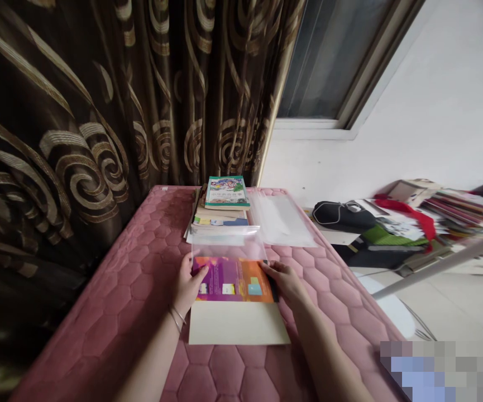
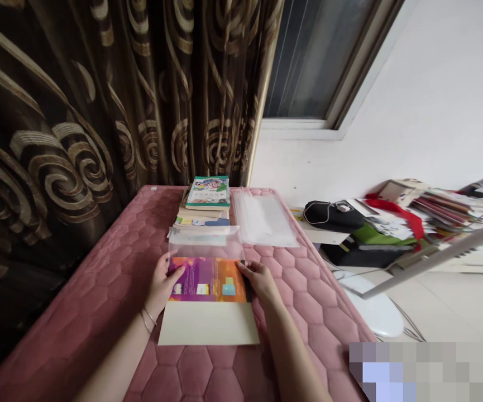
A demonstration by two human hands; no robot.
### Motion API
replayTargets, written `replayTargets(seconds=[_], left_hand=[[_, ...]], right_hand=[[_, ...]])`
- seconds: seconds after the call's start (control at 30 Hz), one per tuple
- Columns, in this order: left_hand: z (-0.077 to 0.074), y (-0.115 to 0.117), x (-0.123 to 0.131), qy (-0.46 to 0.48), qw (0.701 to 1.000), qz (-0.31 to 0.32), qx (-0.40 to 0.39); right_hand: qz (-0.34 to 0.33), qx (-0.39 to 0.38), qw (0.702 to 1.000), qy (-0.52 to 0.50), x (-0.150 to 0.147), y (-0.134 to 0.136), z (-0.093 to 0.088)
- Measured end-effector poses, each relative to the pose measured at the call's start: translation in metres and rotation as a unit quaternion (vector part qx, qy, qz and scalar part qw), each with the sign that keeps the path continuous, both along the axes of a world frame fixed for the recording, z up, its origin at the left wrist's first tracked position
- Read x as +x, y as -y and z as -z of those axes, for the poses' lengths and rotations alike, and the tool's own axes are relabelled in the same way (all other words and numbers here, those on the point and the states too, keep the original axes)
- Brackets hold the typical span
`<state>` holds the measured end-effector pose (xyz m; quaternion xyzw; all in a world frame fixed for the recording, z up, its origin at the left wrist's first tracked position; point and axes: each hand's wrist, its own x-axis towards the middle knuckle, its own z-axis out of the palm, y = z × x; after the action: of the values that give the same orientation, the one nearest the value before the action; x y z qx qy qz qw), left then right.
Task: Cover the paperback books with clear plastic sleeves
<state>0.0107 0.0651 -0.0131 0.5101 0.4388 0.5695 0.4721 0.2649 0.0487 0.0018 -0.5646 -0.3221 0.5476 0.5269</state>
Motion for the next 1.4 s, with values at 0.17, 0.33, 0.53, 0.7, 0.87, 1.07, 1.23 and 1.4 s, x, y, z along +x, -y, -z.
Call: replayTargets(seconds=[0.17, 0.33, 0.53, 0.7, 0.87, 1.07, 1.23, 1.4], left_hand=[[-0.003, 0.001, 0.001, 0.006, 1.0, 0.001, 0.0], [-0.006, 0.002, 0.001, 0.007, 1.0, 0.007, -0.007], [-0.011, 0.004, 0.002, 0.013, 1.0, 0.007, -0.008], [-0.013, 0.006, 0.001, 0.0, 1.0, 0.005, -0.002], [-0.007, 0.004, 0.0, -0.008, 1.0, 0.004, 0.001], [0.001, -0.002, 0.0, -0.027, 1.0, -0.014, 0.006], [-0.002, -0.002, -0.001, -0.027, 1.0, -0.004, -0.008], [-0.002, -0.002, -0.005, -0.031, 0.999, -0.011, 0.004]], right_hand=[[-0.015, -0.003, 0.999, -0.051, 0.002, 0.002, -0.002], [-0.019, -0.01, 0.997, -0.073, 0.003, 0.001, 0.002], [-0.04, -0.031, 0.993, -0.105, 0.003, 0.0, -0.001], [-0.037, -0.031, 0.993, -0.106, 0.003, 0.0, -0.004], [-0.026, -0.003, 0.998, -0.056, 0.001, 0.001, -0.003], [0.047, -0.008, 0.994, 0.101, 0.002, 0.011, -0.014], [-0.016, 0.034, 0.998, 0.042, -0.002, 0.016, -0.015], [0.036, 0.038, 0.997, 0.059, -0.005, 0.008, 0.001]])
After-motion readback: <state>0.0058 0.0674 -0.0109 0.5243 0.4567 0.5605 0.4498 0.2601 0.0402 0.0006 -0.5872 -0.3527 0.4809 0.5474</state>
